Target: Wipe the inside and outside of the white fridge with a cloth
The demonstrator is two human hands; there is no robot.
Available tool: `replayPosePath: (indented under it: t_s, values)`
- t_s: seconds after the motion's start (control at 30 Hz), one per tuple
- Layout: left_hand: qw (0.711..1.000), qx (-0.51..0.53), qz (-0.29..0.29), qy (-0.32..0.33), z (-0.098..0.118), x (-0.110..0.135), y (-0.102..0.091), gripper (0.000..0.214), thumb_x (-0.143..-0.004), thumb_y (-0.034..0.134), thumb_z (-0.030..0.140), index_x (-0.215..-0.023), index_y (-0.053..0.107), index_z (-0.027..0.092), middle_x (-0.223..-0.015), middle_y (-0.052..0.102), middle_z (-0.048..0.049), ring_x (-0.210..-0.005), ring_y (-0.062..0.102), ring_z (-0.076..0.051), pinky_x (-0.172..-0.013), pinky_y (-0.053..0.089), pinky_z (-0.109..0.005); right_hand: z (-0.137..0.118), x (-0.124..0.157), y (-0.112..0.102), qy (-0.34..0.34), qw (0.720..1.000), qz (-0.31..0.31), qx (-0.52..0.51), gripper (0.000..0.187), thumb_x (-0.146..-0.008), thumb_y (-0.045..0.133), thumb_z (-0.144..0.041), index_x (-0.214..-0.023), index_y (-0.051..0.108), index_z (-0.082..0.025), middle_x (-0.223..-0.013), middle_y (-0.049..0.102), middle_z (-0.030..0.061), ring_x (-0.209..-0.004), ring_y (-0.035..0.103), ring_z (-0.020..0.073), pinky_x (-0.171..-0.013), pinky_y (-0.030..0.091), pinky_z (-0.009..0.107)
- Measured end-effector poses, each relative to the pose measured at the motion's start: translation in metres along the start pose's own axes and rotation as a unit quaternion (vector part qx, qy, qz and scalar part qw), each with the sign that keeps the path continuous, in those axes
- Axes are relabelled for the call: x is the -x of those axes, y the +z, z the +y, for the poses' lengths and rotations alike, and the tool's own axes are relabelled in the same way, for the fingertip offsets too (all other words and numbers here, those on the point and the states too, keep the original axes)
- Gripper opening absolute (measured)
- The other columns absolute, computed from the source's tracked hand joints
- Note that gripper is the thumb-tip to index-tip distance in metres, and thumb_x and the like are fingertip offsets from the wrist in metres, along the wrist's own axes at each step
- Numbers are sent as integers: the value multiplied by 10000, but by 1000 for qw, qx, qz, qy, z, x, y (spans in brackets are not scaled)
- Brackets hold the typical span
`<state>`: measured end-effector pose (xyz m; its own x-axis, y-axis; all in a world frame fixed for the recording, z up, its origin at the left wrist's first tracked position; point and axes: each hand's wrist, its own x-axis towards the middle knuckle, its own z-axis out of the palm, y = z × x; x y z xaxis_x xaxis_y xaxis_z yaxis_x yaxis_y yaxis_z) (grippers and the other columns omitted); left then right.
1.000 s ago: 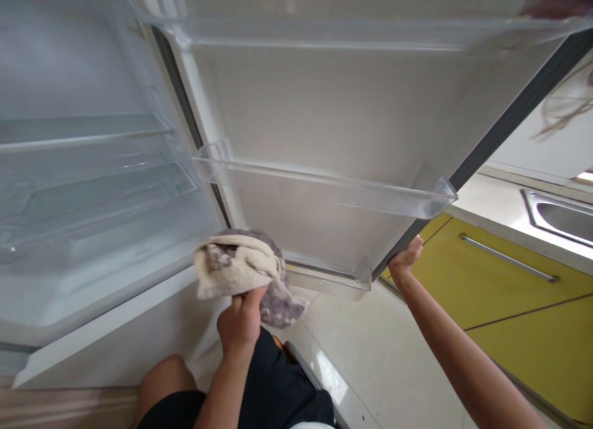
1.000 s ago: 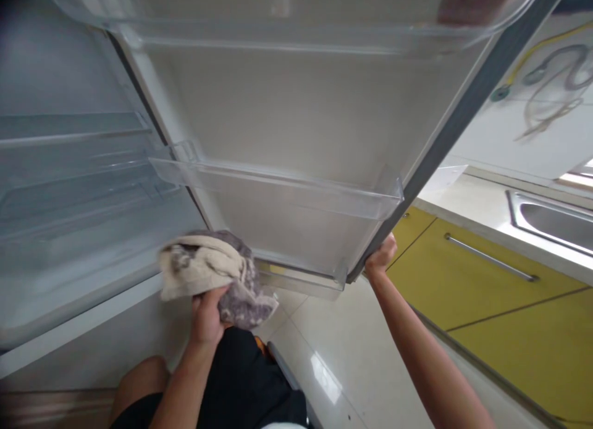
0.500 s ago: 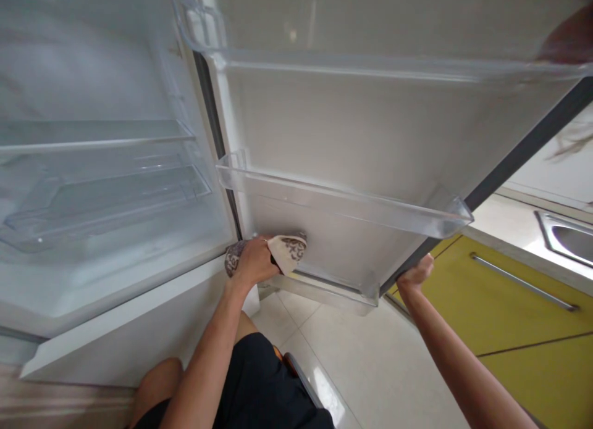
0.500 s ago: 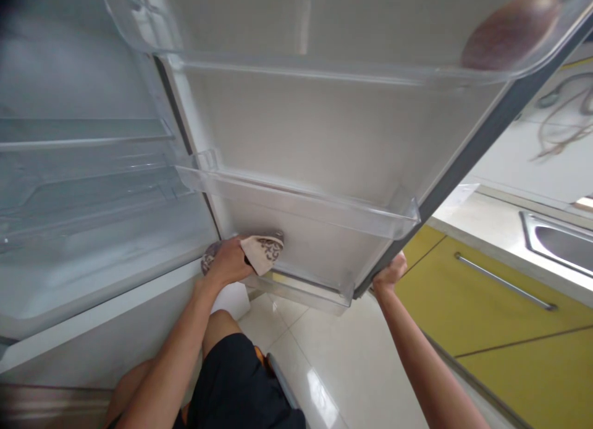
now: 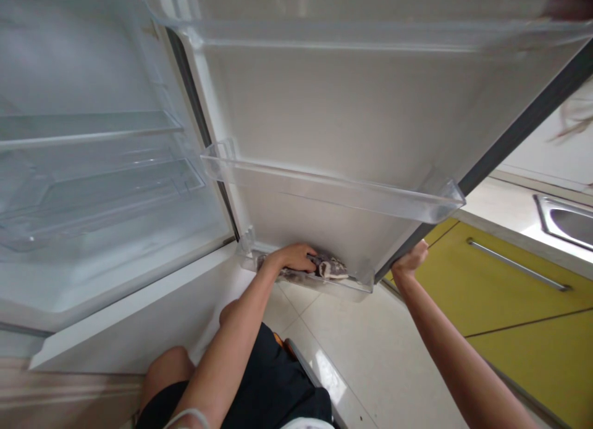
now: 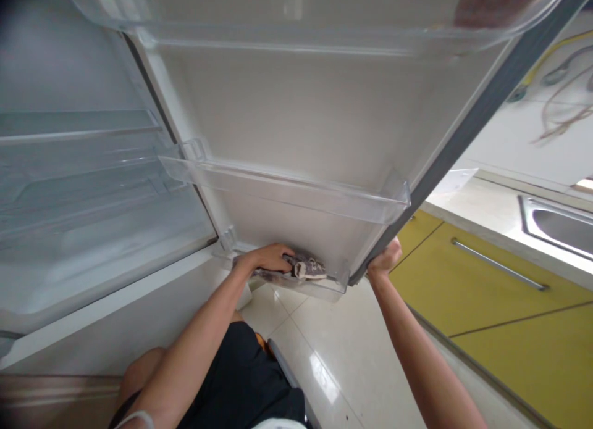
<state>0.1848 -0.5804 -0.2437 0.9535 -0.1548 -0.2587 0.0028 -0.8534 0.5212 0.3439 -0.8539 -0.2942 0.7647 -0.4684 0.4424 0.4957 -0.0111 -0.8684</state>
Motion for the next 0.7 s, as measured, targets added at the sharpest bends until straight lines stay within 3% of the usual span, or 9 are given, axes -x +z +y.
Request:
replayPosePath:
  t_s: [0.2,0.37,0.53,0.7]
  values:
    - [996,18,-43,71,51,-35,27,389,-726,599,233,-1073,770,189,-1026,786,-31,-857,682,-182,-656,460,-227,3,-3,3,-3,1000,0,-2,462,-876,435,-586,-622,242,-251,-604,209,-71,-573,207,93,-499,217,243]
    - [997,14,-24,74,69,-40,35,414,-759,591,231,-1138,752,188,-1130,776,-62,-916,690,-204,-720,481,-247,8,-9,7,3,1000,1,-9,464,-850,447,-593,-623,228,-253,-606,202,-73,-573,195,91,-490,213,243]
    - [997,24,-3,70,57,-30,30,363,-781,618,255,-1105,778,224,-1131,786,-41,-960,709,-215,-765,502,-249,10,-11,4,5,1000,-15,-5,490,-883,426,-627,-635,230,-253,-608,198,-74,-563,194,91,-484,215,247]
    - [998,19,59,-5,5,4,10,497,-763,612,178,-1239,743,244,-1189,778,-52,-1044,721,-225,-848,521,-254,14,-15,2,10,1000,-27,4,473,-901,419,-590,-645,216,-248,-612,184,-73,-573,183,94,-491,195,242]
